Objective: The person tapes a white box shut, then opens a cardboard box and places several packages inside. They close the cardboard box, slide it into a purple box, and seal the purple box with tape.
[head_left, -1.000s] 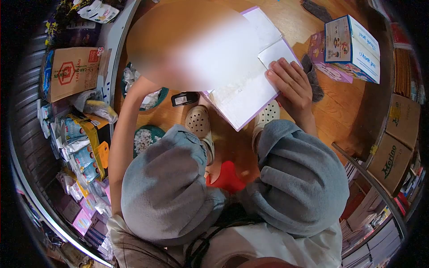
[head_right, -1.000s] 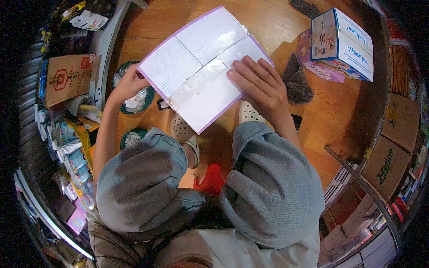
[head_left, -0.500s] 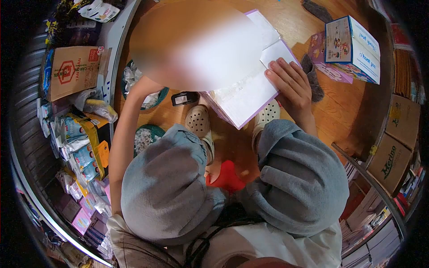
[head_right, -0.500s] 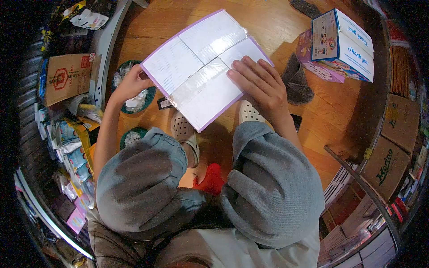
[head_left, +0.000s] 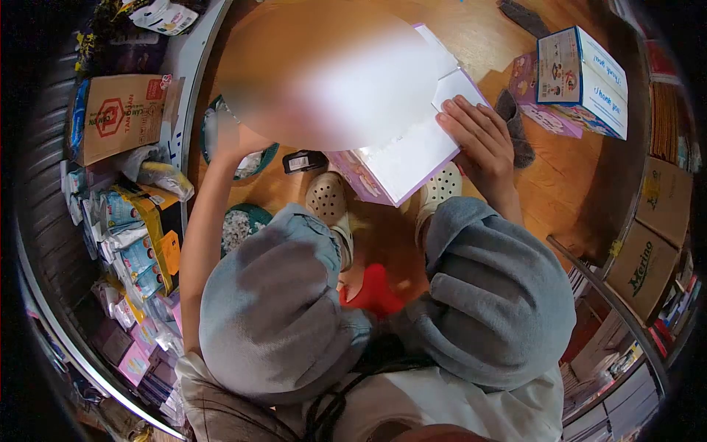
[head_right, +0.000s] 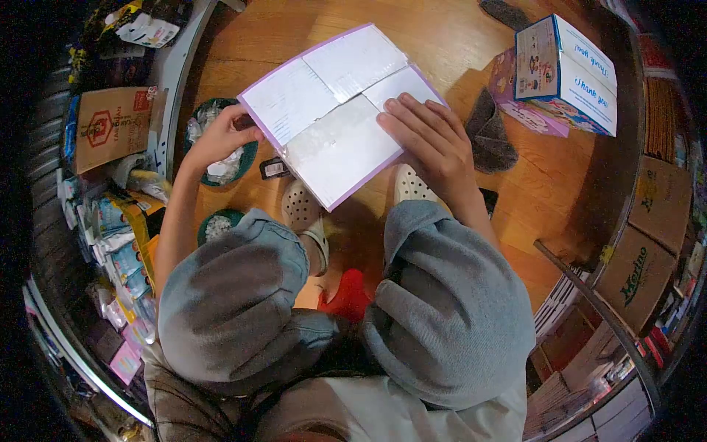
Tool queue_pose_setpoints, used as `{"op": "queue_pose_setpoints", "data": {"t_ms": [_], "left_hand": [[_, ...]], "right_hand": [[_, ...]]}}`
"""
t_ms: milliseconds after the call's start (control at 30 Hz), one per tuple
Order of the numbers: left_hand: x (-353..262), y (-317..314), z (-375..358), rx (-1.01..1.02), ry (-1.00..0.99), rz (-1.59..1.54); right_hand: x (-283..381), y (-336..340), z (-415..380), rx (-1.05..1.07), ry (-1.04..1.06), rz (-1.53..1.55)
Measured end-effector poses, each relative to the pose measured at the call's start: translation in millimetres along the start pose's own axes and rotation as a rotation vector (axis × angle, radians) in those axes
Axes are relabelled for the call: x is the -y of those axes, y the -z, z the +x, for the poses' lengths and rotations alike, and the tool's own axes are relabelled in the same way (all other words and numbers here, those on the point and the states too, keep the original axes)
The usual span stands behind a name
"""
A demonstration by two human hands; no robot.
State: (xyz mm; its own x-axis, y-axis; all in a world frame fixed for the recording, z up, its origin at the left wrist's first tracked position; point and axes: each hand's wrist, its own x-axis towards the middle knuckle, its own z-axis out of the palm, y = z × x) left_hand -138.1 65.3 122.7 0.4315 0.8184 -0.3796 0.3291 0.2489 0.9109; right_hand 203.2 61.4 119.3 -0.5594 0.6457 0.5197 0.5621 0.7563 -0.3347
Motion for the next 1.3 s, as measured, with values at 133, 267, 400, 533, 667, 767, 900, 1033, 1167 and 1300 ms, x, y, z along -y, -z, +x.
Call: {"op": "queue_pose_setpoints", "data": {"t_ms": [133,267,400,533,667,767,900,1033,1167,1300], "left_hand": [[6.2,-0.2,2.1,0.009,0.006,-0.050],[5.1,-0.4,3.0,0.009,-0.002,-0.061],[7.1,-1.0,4.4,-0.022,-0.043,0.013],[-6.7,-5.7,2.2,-0.054,-0.046,-0.200],[-5.2,2.9,1.9,0.040,-0.078,-0.129],[-15.8,-11.8,-3.6,0.017,0.020,-0.209],[-8.1,-1.3,-0.8,0.076,-0.053,-0.033],[-12.2,-0.7,-6.1,0.133,0.073,0.012],[-9.3,1.3,-11.5,0.140,0.124,-0.006],[-20.8,0.0,-17.3,0.125,0.132,0.007]], "right_hand": [[-1.6,-1.8,-1.6,0.011,-0.034,0.039],[-3.5,-4.5,-4.0,0.012,-0.062,0.070],[-6.2,-8.5,-4.7,-0.001,-0.123,0.165],[-12.5,-28.1,-25.3,-0.028,-0.535,0.565],[-18.5,-50.2,-40.6,-0.075,-0.827,0.984],[-22.6,-58.4,-45.1,0.001,-0.852,1.025],[-21.7,-72.5,-49.7,0.061,-0.958,1.119],[-19.9,-85.7,-59.9,0.060,-1.065,1.170],[-38.9,-99.1,-83.9,0.149,-1.131,1.240],[-20.0,-99.6,-70.4,0.108,-1.313,1.203]]}}
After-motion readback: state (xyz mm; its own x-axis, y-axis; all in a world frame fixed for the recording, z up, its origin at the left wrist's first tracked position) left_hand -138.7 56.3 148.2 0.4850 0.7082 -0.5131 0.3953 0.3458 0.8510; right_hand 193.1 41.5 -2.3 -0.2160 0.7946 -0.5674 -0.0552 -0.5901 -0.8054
